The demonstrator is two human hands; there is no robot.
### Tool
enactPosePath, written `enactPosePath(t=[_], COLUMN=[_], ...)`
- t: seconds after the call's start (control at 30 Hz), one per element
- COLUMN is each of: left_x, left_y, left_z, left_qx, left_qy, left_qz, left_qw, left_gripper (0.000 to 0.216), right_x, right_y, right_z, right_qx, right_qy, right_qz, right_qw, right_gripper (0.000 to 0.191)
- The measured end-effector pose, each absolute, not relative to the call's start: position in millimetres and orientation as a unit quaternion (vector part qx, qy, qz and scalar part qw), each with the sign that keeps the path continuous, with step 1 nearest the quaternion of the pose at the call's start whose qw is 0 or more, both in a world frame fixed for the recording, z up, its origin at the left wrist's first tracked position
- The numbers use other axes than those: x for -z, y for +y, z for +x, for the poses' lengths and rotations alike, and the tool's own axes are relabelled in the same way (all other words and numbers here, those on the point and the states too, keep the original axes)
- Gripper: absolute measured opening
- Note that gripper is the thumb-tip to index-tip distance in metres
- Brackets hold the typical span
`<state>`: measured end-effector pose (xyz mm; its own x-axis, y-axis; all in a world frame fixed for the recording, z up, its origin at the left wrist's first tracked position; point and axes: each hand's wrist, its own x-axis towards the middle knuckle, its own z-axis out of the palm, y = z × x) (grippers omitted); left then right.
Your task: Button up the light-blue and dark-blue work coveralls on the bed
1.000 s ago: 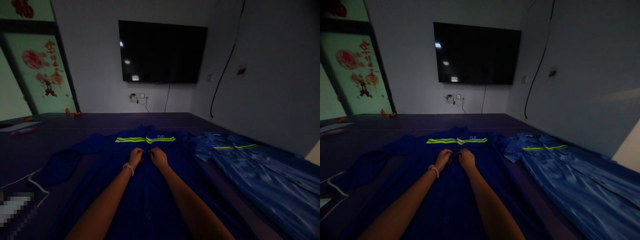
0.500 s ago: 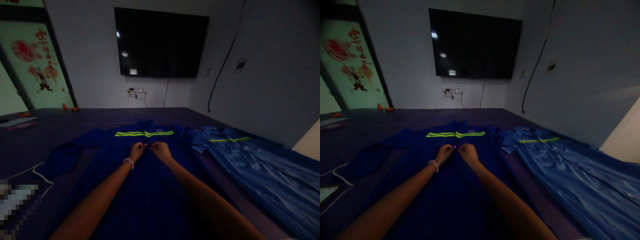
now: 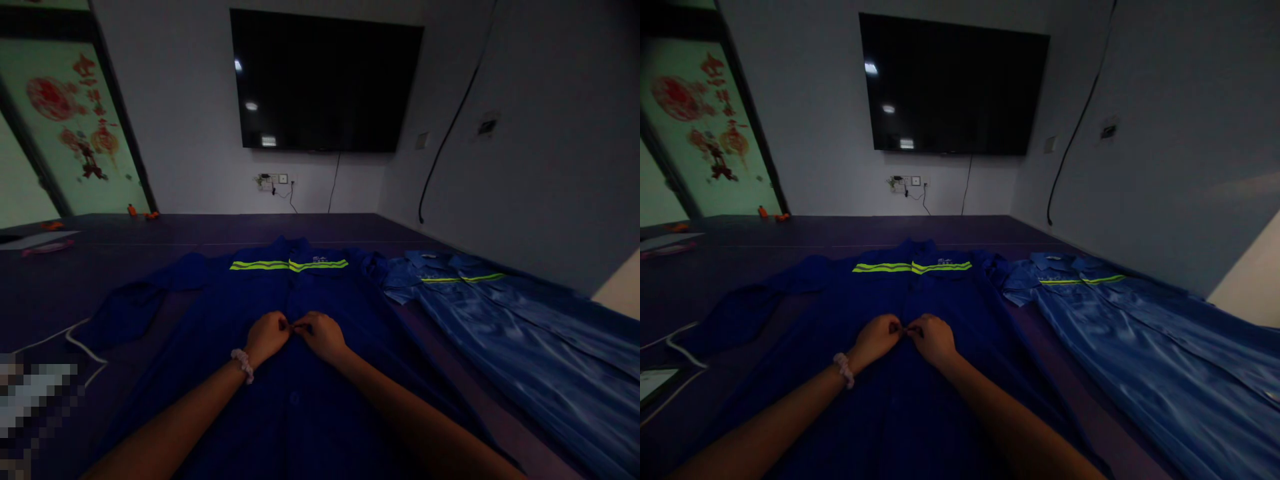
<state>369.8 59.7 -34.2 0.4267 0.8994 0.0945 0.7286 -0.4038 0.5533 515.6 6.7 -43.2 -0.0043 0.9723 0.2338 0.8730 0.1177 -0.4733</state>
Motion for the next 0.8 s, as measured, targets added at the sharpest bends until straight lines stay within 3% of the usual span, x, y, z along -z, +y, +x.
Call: enactPosePath(t=[0.47,0.8], left_x=[30,25], left_y=[68,71], left_z=[358,351], left_qx=[-0.174,-0.145], left_qy=[0.457,0.410], left_qz=[0.730,0.732], left_qw=[0.477,0.524], left_gripper=[0.014,0.018], right_x=[38,42], right_y=[0,3], right_z=[507,508], right_qx=[-0.072,-0.085], right_qy=[-0.724,-0.694], right_qz=[-0.644,-0.659], right_qw=[0.237,0.279], right_gripper=[0.017,0.012])
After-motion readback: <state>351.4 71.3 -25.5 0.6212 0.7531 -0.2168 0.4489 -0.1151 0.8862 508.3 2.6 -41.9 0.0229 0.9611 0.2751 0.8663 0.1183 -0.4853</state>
